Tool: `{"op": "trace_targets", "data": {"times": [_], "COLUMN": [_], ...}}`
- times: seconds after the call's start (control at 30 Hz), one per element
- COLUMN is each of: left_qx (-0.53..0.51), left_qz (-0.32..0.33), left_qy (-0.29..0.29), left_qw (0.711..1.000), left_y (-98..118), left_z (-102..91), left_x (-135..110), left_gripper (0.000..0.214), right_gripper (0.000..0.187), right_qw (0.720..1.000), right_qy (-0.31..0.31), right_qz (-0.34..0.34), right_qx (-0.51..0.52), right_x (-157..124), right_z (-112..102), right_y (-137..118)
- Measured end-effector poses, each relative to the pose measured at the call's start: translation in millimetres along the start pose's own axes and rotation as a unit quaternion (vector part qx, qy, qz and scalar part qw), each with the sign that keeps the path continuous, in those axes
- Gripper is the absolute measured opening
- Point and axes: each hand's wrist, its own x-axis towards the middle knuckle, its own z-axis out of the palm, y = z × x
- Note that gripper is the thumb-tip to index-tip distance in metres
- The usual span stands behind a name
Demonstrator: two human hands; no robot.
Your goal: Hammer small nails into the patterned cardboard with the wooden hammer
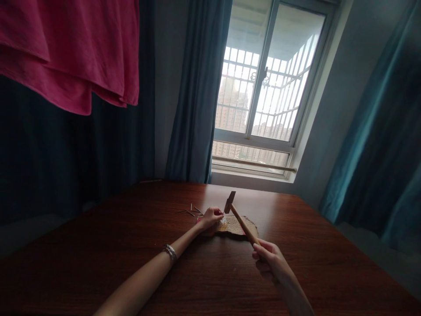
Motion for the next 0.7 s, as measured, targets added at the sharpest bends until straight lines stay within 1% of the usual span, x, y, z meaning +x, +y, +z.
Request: {"op": "trace_targets", "data": {"times": [0.13,0.3,0.4,0.6,0.7], "left_qx": [0.003,0.034,0.047,0.054,0.059], "left_qz": [0.0,-0.004,-0.01,0.0,0.005], "left_qy": [-0.002,-0.006,-0.004,-0.005,-0.004], "left_qw": [1.0,0.999,0.999,0.999,0.998], "left_y": [1.3,2.5,1.8,-0.6,-1.5], "left_z": [0.2,-0.5,-0.9,-1.3,-1.6], "left_x": [-0.1,-0.8,-0.8,-0.2,-0.1], "left_gripper": [0.022,0.024,0.025,0.024,0.025], "right_gripper": [0.031,0.032,0.033,0.034,0.032], "right_qw": [1.0,1.0,1.0,1.0,1.0], "right_qy": [-0.002,0.0,0.001,-0.006,-0.005], "right_qz": [-0.012,-0.007,-0.016,-0.011,-0.023], "right_qx": [0.002,-0.013,-0.006,-0.008,-0.002], "right_x": [-0.8,-2.4,-1.7,0.8,0.0], "right_z": [1.3,5.7,6.1,4.5,5.7], "right_y": [0.5,-2.0,-1.1,-0.2,-1.2]}}
